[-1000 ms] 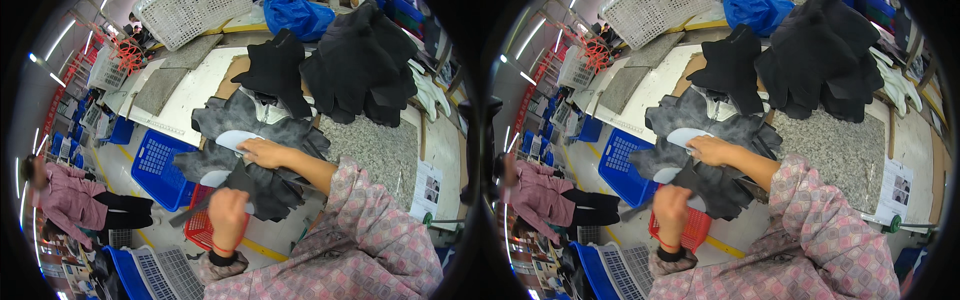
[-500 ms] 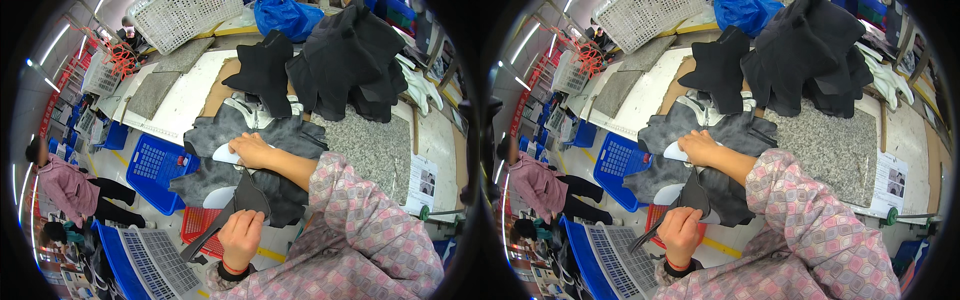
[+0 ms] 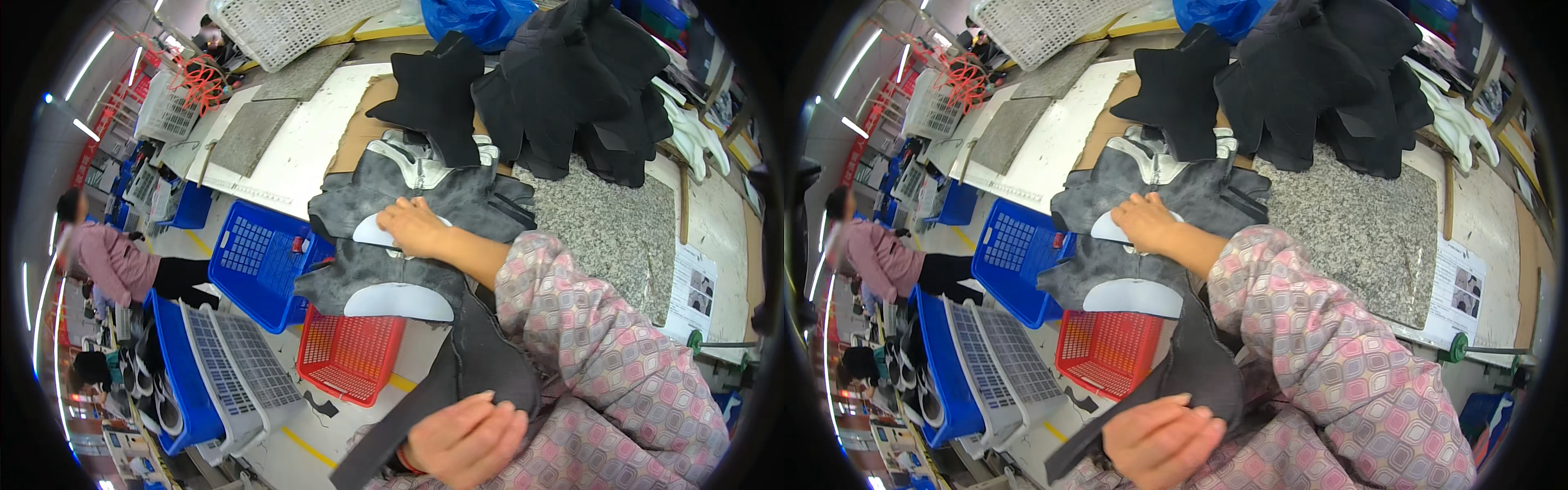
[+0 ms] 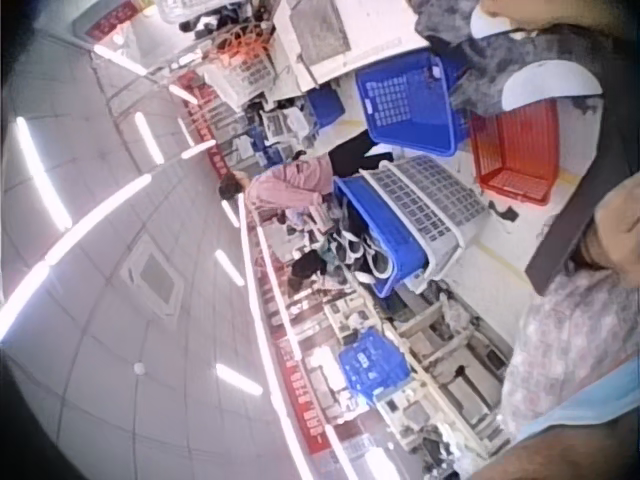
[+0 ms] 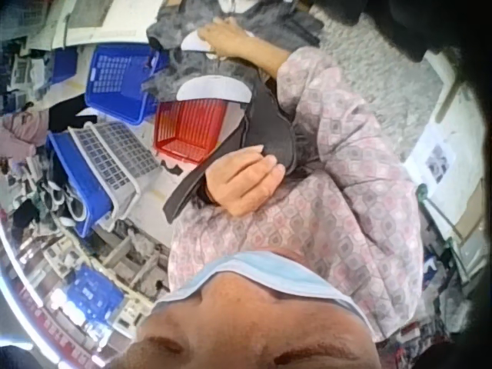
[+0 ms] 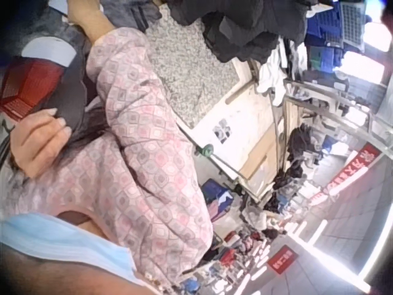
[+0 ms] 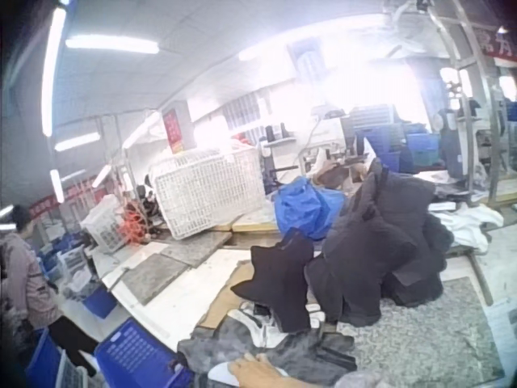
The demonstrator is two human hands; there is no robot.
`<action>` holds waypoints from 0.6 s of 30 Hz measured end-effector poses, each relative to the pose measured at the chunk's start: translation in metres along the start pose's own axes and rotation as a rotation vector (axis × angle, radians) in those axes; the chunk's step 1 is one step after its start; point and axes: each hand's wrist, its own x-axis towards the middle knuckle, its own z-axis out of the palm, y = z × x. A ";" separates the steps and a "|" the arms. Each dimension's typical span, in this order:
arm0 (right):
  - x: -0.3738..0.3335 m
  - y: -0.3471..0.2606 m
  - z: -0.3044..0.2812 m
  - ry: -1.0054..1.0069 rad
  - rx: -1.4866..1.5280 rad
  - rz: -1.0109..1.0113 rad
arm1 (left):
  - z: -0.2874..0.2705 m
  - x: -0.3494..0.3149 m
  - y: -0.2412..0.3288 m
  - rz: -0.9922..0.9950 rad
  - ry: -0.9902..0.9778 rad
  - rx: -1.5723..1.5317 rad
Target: The person repeatedly picks black glove pieces and white foam inserts, inserts the foam into the gloves, and folds the gloves. The person handles items one at a time and places finished gloves on the table.
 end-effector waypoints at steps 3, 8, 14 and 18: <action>0.002 0.002 -0.009 -0.166 0.107 0.035 | -0.038 -0.033 0.014 -0.179 0.020 -0.063; 0.003 -0.003 -0.041 -0.440 -0.009 -0.006 | -0.114 -0.115 0.037 -0.506 0.926 0.128; -0.083 0.011 -0.120 -0.105 0.947 -0.349 | -0.116 -0.114 0.025 -0.576 1.169 -0.029; -0.232 0.029 -0.174 -0.187 1.548 -0.505 | -0.033 -0.043 -0.018 -0.445 1.165 -0.394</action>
